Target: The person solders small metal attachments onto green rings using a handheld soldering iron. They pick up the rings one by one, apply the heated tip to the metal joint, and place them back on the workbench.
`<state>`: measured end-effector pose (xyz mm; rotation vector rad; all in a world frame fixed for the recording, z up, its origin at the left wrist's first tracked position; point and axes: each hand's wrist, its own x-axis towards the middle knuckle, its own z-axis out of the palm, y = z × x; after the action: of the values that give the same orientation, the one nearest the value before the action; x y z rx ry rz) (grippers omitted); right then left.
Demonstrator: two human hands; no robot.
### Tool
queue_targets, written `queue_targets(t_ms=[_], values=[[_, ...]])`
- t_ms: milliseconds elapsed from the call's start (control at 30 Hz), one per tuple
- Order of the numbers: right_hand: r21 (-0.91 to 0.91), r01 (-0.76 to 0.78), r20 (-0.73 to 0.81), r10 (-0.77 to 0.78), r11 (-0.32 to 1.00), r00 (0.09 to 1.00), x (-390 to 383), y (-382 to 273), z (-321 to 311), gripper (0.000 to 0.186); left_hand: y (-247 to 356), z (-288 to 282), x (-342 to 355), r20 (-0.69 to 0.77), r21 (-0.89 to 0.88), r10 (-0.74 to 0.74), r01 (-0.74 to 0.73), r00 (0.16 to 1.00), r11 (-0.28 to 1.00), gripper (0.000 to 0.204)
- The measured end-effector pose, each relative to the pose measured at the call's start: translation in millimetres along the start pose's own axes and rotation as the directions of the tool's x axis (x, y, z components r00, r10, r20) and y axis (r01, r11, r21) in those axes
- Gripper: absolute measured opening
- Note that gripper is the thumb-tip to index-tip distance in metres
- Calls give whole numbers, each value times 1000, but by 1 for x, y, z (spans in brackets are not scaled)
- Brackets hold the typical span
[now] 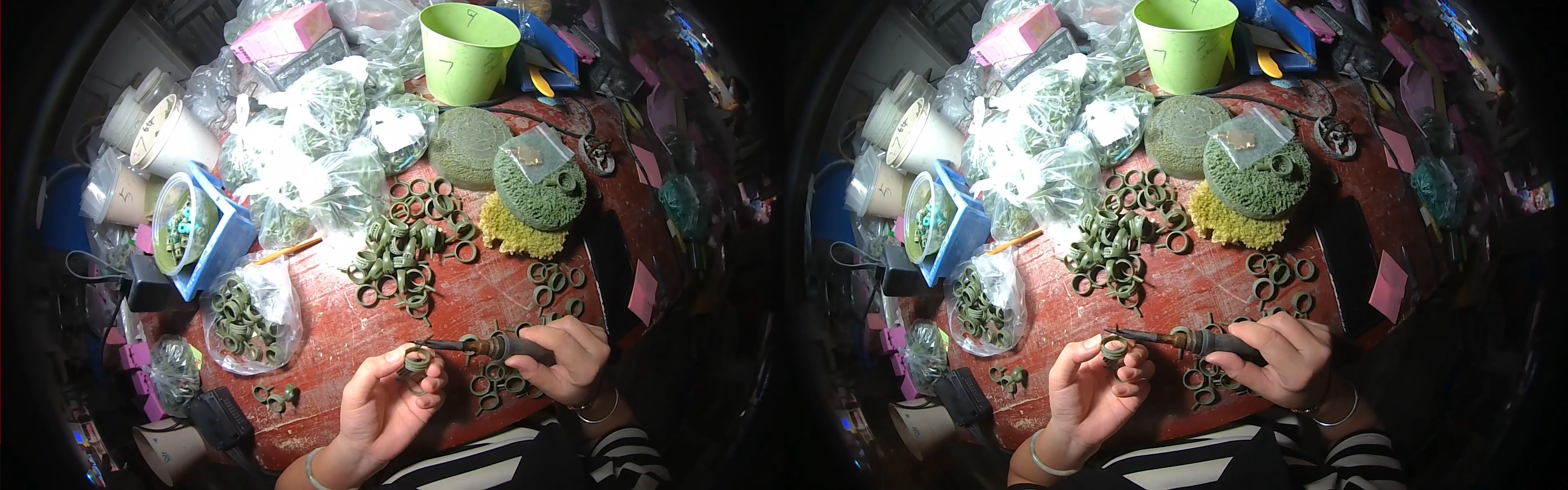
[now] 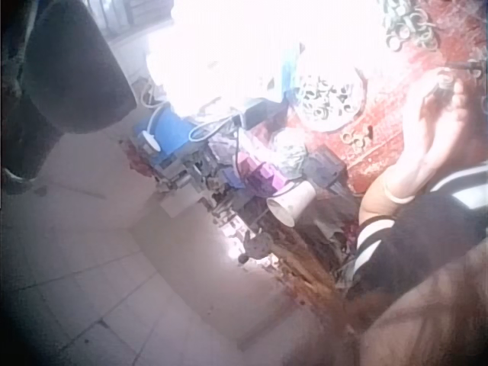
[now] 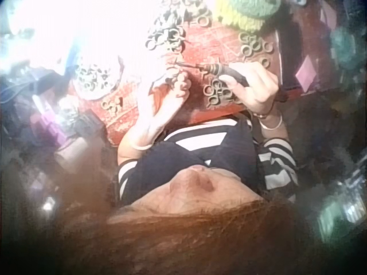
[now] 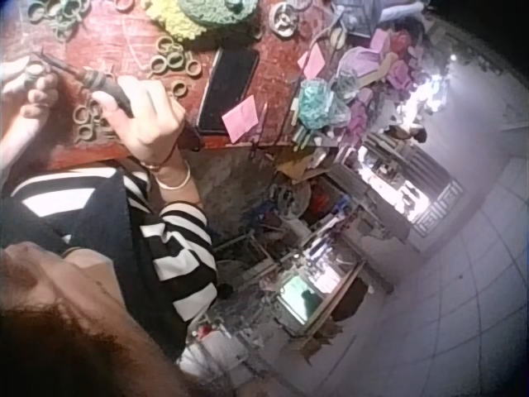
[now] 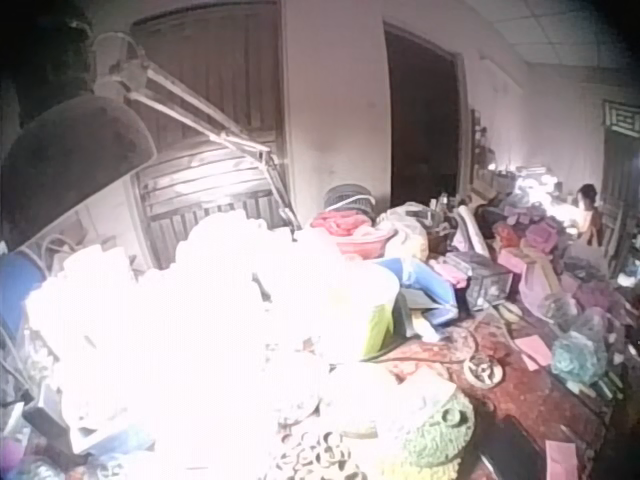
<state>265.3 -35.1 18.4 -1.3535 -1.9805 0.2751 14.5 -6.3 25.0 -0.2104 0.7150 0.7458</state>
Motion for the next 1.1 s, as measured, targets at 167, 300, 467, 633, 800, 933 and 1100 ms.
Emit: queue_targets(t_ms=[167, 300, 467, 633, 800, 933, 1100], values=[[5, 1, -19, -1, 1000, 1000, -2, 1, -3, 36, -1, 1, 1, 10, -8, -5, 5, 1000, 1000, 26], [15, 4, -27, -3, 1000, 1000, -3, 2, -1, 37, 0, 0, 0, 6, -14, 1, -1, 1000, 1000, 28], [7, 15, -36, -14, 1000, 999, -3, 2, -4, 38, -1, 1, 1, 12, -14, -8, 8, 1000, 1000, 29], [-7, 7, -43, -7, 1000, 999, 0, -1, -5, 37, -1, 0, 2, 33, -25, -7, 7, 999, 1000, 28], [15, -25, -70, 25, 1000, 997, 2, -2, -3, 34, 2, -17, 1, 185, -116, 5, 17, 983, 993, 28], [-35, -112, -70, 110, 993, 991, 1, -7, -6, 31, 5, -15, 4, 219, -225, -3, 53, 976, 973, 27], [-28, -105, -125, 101, 994, 987, -1, -6, -3, 28, 8, -10, 2, 269, -294, 30, 52, 963, 954, 27]])
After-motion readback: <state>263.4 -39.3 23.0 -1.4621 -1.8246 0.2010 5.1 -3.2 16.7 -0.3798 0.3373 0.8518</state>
